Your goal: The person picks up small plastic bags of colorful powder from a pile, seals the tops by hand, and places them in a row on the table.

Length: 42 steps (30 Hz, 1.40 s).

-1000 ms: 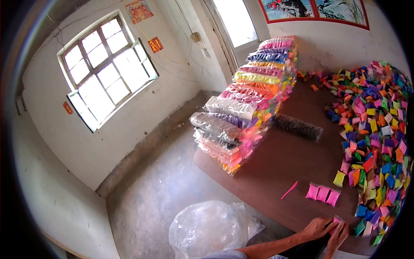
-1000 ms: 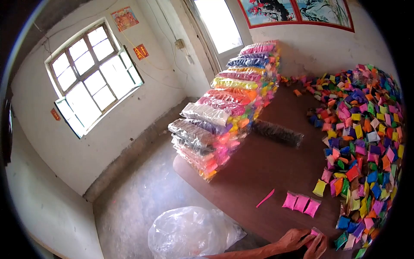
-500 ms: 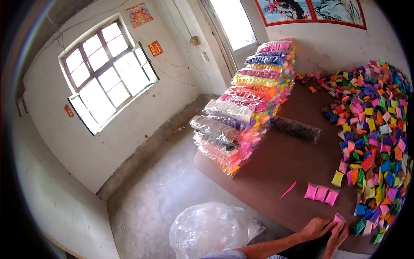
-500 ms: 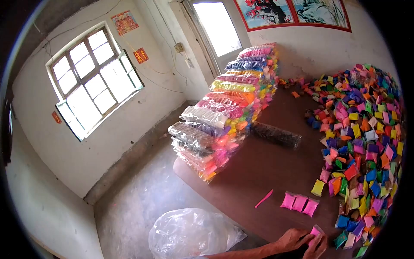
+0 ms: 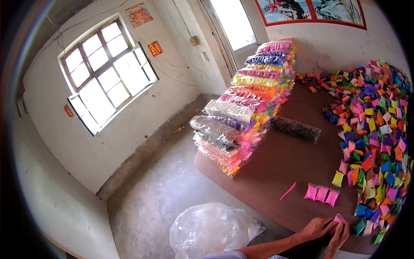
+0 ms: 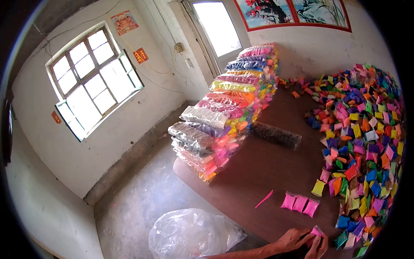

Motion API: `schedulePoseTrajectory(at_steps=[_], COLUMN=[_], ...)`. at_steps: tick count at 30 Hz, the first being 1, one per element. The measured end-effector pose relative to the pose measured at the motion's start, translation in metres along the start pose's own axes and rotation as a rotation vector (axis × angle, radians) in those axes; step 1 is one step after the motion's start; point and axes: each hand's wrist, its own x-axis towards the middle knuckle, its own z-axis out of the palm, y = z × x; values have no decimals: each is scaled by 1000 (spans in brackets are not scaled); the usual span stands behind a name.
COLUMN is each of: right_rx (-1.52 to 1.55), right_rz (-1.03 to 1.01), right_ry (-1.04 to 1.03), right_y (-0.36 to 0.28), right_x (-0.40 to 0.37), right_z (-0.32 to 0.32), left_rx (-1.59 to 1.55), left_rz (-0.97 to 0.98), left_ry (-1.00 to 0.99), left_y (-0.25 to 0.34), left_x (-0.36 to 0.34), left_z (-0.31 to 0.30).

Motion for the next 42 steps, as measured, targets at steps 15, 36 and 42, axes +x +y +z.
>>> schedulePoseTrajectory(at_steps=[15,36,42], right_rx=[84,-27,-24], right_rz=[50,53,24], right_ry=[-75,-15,-16], right_y=[-44,-43,-39], right_x=[2,2,0], right_z=[1,5,4], left_rx=[-14,-68,-118], left_rz=[-27,-36,-61], left_ry=[114,107,51], left_y=[14,18,23], left_x=[1,1,4], left_z=[-8,-14,-14])
